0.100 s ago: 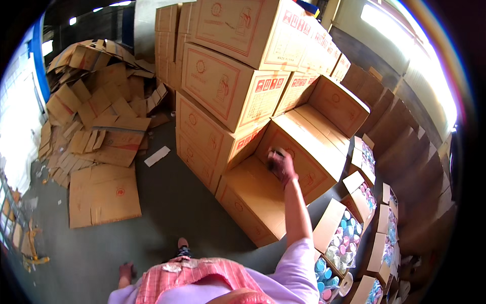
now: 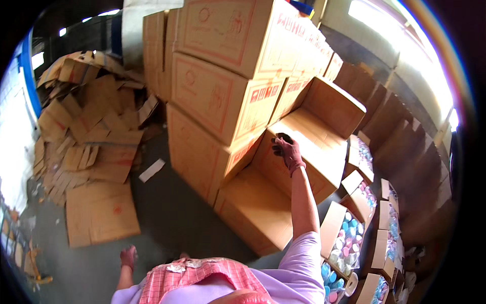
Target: The person packs multiple cardboard boxes filled with colorful plastic containers. They fold the flaps of each box and seal them using a handheld tape dispenser. The sealed boxes are then stacked on top of other boxes in the warehouse.
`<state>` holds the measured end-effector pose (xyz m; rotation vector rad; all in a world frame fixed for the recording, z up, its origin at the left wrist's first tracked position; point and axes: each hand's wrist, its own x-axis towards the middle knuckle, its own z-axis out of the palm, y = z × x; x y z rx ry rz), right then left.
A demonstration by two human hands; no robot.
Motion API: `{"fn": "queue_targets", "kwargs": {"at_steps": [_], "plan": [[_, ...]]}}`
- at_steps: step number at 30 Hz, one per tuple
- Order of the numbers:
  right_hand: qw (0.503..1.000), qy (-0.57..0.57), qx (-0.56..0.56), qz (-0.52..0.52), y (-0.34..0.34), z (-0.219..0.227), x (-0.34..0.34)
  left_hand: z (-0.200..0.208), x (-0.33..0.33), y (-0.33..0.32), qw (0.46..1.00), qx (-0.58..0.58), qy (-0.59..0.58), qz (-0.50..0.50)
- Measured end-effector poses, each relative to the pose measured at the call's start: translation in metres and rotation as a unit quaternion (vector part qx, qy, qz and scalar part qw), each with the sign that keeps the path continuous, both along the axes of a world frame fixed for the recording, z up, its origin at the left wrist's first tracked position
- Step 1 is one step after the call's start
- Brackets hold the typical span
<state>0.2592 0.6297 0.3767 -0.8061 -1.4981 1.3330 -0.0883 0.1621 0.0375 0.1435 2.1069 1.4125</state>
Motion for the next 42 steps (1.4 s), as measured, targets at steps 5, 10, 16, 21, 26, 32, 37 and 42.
{"fn": "queue_targets", "kwargs": {"at_steps": [5,10,16,21,26,32,37,42], "plan": [[0.952,-0.042,0.261,-0.153,0.085,0.113,-0.017,0.167,-0.046,0.274,0.924,0.224,0.217,-0.222],[0.876,-0.153,0.338,-0.308,0.144,0.204,-0.027,0.321,-0.017,0.458,0.716,0.38,0.508,-0.292],[0.762,-0.197,0.483,-0.383,0.266,0.291,-0.051,0.421,0.01,0.601,0.52,0.425,0.711,-0.207],[0.675,-0.248,0.506,-0.477,0.33,0.396,-0.061,0.432,0.008,0.683,0.519,0.474,0.69,-0.175],[0.789,-0.116,0.498,-0.34,0.388,0.454,-0.102,0.434,0.01,0.689,0.543,0.448,0.68,-0.204],[0.698,-0.386,0.556,-0.233,0.484,0.528,-0.061,0.426,0.005,0.694,0.541,0.472,0.673,-0.179],[0.775,0.001,0.605,-0.185,0.44,0.452,-0.026,0.425,0.0,0.701,0.535,0.47,0.677,-0.184],[0.788,0.229,0.518,-0.24,0.326,0.23,-0.034,0.405,-0.015,0.705,0.58,0.511,0.601,-0.205]]}}
